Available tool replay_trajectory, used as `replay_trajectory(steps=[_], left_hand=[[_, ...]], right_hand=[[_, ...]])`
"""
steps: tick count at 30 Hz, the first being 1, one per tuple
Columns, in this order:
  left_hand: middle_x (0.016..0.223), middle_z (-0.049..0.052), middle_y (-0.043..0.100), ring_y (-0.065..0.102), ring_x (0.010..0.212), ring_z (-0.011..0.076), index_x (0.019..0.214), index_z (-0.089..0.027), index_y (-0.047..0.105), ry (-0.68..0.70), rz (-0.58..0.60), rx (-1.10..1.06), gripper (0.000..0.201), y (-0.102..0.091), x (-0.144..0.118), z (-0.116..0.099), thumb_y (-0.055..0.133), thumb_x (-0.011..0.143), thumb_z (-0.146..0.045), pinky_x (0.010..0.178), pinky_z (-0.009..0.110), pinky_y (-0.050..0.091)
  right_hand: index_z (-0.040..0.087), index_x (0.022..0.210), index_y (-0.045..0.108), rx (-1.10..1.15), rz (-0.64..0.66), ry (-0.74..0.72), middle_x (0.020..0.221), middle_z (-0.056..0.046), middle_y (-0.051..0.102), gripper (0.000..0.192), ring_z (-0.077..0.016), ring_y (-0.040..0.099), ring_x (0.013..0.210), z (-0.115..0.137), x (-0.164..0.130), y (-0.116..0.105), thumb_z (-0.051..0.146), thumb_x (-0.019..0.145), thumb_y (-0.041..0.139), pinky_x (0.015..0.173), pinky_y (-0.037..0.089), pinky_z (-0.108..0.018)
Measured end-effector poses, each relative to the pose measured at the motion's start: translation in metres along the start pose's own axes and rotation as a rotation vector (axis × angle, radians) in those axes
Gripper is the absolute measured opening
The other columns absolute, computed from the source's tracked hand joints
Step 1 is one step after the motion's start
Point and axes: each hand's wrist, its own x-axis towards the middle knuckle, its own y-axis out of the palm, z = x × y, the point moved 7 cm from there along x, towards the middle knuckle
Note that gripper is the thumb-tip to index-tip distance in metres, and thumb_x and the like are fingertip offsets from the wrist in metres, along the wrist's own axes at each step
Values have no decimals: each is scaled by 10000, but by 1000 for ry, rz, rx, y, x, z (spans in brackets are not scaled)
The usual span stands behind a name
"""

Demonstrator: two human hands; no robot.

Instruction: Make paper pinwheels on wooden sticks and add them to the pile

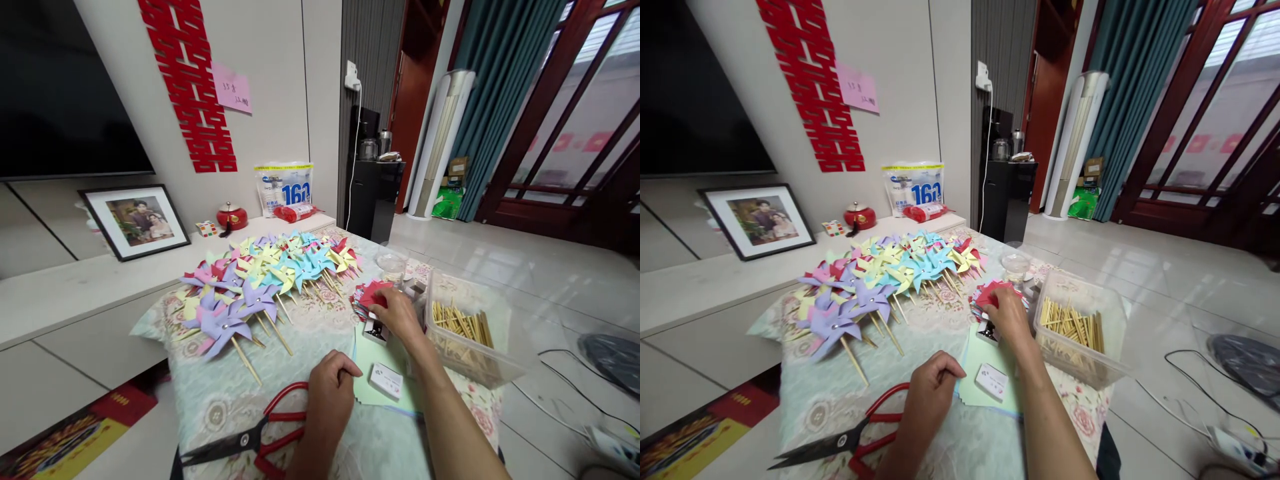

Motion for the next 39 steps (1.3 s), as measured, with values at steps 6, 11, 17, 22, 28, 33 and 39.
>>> replay_trajectory(steps=[6,11,17,22,28,33,39], left_hand=[[659,10,612,585,664,171,628,-195,645,10,5,-1,288,2,-2,2,406,687,-47,654,270,413],[657,6,606,583,663,167,626,-197,646,21,11,10,294,4,-3,0,404,685,-41,652,267,412],[667,14,605,591,688,174,632,-191,651,23,16,29,305,4,-3,-2,399,696,-30,670,273,415],[669,18,608,592,696,178,642,-185,654,34,21,43,317,4,-4,-4,393,683,-11,676,277,410],[675,19,613,591,694,178,641,-187,654,32,20,33,320,5,-4,-2,399,690,0,670,278,399],[666,15,613,587,682,177,628,-194,651,28,15,27,320,5,-4,-1,408,678,8,661,278,388],[671,20,620,593,691,182,631,-195,659,31,19,19,320,6,-3,0,412,674,4,664,284,391]], right_hand=[[176,1040,719,-21,42,3,1046,-105,726,281,-271,652,975,-8,1,7,276,777,722,740,435,-301],[161,1079,714,-31,54,2,1099,-128,723,315,-287,652,1025,-10,0,7,256,779,734,799,449,-324],[162,1129,705,-45,77,-7,1157,-128,717,364,-290,646,1065,-8,0,7,223,772,739,840,443,-340],[155,1049,734,-60,78,-9,1106,-131,734,258,-287,653,1025,-5,-1,4,230,803,714,818,429,-332],[171,904,746,-68,66,-40,968,-91,752,142,-241,663,879,-1,-1,1,244,870,629,714,396,-295],[184,821,728,-76,15,-68,907,-77,752,206,-228,662,830,-2,-1,-1,183,894,535,696,381,-292],[185,868,734,-78,-106,-97,877,-90,761,262,-244,678,819,0,-4,-5,102,861,485,704,398,-304]])
